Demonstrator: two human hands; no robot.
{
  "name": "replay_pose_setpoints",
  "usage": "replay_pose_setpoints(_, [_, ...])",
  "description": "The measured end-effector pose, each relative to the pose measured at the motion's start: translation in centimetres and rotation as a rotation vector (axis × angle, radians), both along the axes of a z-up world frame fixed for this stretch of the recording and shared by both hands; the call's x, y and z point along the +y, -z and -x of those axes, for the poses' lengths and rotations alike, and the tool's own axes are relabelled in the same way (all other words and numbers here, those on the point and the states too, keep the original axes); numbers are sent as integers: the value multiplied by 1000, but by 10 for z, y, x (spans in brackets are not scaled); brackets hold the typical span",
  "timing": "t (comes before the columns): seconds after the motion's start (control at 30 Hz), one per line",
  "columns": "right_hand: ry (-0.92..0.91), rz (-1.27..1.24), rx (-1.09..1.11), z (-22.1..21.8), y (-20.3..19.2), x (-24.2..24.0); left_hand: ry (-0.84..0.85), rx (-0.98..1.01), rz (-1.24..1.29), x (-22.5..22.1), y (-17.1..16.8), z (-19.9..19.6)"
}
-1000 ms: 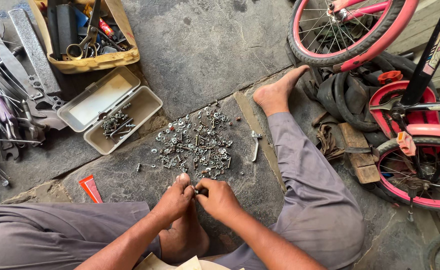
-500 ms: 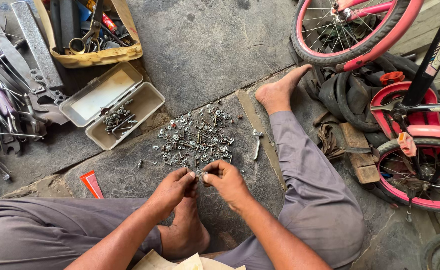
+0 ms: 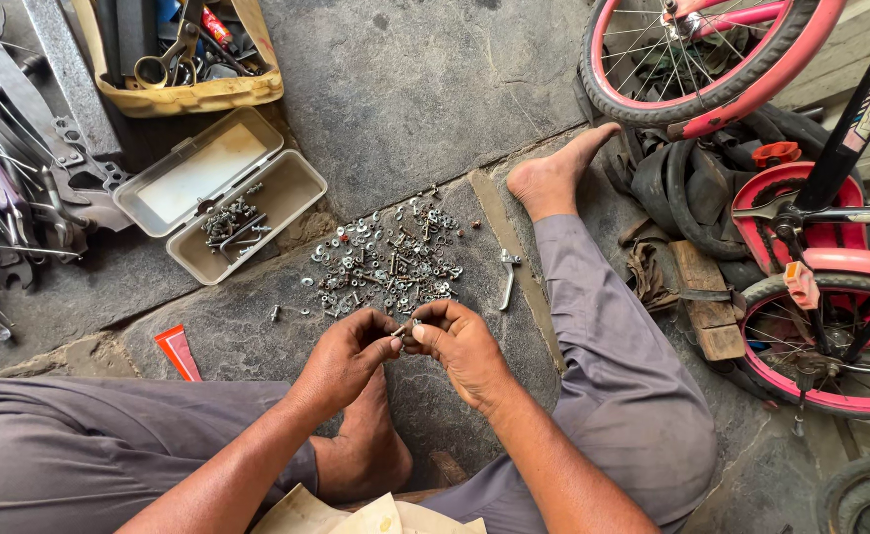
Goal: The person empties a plastic case of small bolts and nuts onto the floor and sorts through them by hand, picking up and examining individual pieces.
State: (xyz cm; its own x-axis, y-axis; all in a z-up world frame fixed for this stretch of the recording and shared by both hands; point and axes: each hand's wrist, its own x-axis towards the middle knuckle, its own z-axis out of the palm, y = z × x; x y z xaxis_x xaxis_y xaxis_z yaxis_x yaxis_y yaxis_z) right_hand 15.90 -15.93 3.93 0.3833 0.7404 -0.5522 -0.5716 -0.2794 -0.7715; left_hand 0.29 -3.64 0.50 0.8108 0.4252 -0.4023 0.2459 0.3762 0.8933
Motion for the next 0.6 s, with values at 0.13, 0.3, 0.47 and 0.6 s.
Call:
replay_pose_setpoints(0.13, [-8,-35,5,0,-2,0,5,34,-66,2,-6,-1])
replay_pose_setpoints(0.3, [-16,-36,-13,0,-3,1,31,114,-218,3,-15,0])
replay_pose_setpoints(0.47, [-24,-25,-37,0,-2,1,23,83,-114,3,-14,-1])
replay_pose_setpoints(0.6, [-23,-16,-63,-1,0,2,16,81,36,4,-6,-3])
